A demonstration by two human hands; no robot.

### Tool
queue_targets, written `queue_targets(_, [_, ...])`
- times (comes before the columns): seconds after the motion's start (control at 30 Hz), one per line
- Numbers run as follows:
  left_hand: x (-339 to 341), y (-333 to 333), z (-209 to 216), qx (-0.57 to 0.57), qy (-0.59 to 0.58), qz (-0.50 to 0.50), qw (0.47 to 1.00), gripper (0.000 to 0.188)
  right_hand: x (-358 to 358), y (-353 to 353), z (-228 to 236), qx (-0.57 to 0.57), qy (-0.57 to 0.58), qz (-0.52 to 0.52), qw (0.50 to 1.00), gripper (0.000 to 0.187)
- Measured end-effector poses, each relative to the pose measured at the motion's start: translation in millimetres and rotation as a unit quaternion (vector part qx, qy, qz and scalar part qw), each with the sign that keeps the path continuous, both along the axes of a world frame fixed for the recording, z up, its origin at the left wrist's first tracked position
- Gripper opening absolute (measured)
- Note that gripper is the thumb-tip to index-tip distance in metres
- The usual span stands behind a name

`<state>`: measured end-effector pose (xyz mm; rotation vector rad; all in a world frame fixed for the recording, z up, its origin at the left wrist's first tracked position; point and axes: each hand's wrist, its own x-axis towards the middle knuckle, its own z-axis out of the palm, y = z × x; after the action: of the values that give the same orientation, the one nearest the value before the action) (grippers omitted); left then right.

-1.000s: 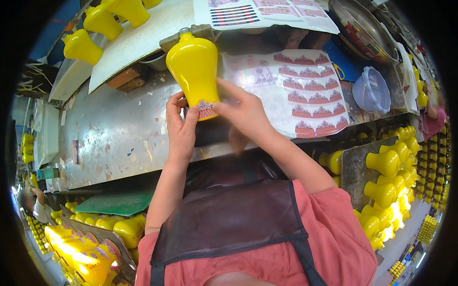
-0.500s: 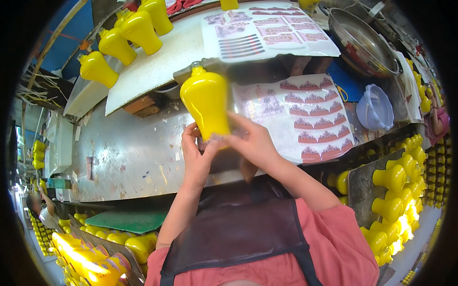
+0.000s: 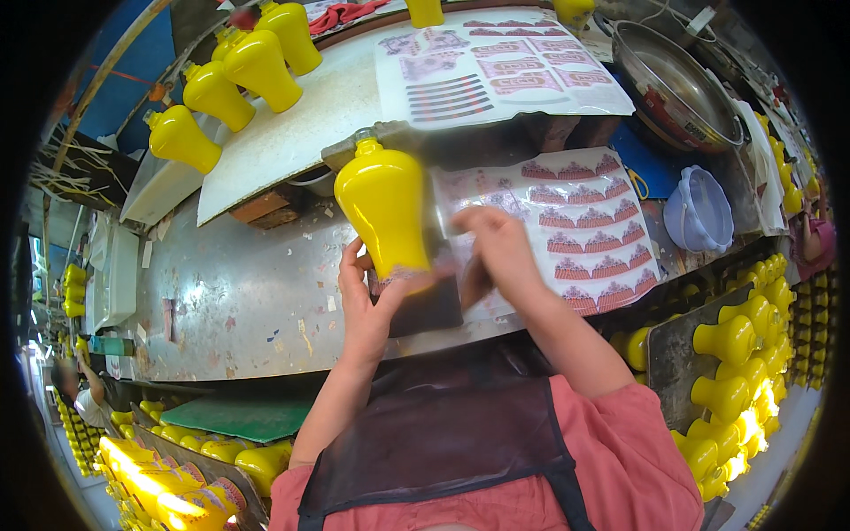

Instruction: The person picks up a yellow plastic container, applies a printed label to its side, and smooths it with their fingers. They repeat this process on multiple containers, placing each labeled unit aside on the work surface.

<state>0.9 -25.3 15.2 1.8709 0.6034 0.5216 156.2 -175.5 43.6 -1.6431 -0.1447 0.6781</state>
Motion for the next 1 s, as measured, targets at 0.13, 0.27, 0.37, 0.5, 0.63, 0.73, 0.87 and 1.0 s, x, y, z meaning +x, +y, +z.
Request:
queue_targets(0.13, [-2,1,-1,0.033,0.020,-0.015,0.999,0.089,17,-7,11,0.198,0.095,-0.023,0.975,0.016])
queue_targets(0.27, [-1,2,-3,0.010,-0.009,-0.011,1.000,0.090,1,1,28,0.119,-0.188,0.184,0.958,0.021])
queue_targets(0.37, [0,1,-5,0.008,-0.026,-0.005,1.000,0.088,-7,14,43,0.059,-0.490,0.255,0.831,0.035])
queue_targets(0.5, [0,1,-7,0.084,-0.018,-0.006,0.996,0.085,-19,17,56,0.009,-0.589,0.226,0.775,0.032])
queue_targets(0.63, [-2,3,-11,0.152,0.012,-0.001,0.988,0.087,-25,11,52,-0.032,-0.597,0.253,0.761,0.034])
queue_targets(0.73, [-7,4,-12,0.164,-0.004,-0.014,0.986,0.084,-14,3,48,-0.112,-0.656,0.123,0.736,0.032])
queue_targets(0.87, [-6,6,-9,0.067,-0.036,-0.002,0.997,0.068,-15,-14,41,-0.030,-0.414,0.104,0.904,0.016])
queue_targets(1.0, [2,5,-6,-0.046,-0.044,0.015,0.998,0.064,-61,-19,19,-0.064,-0.388,0.183,0.901,0.039])
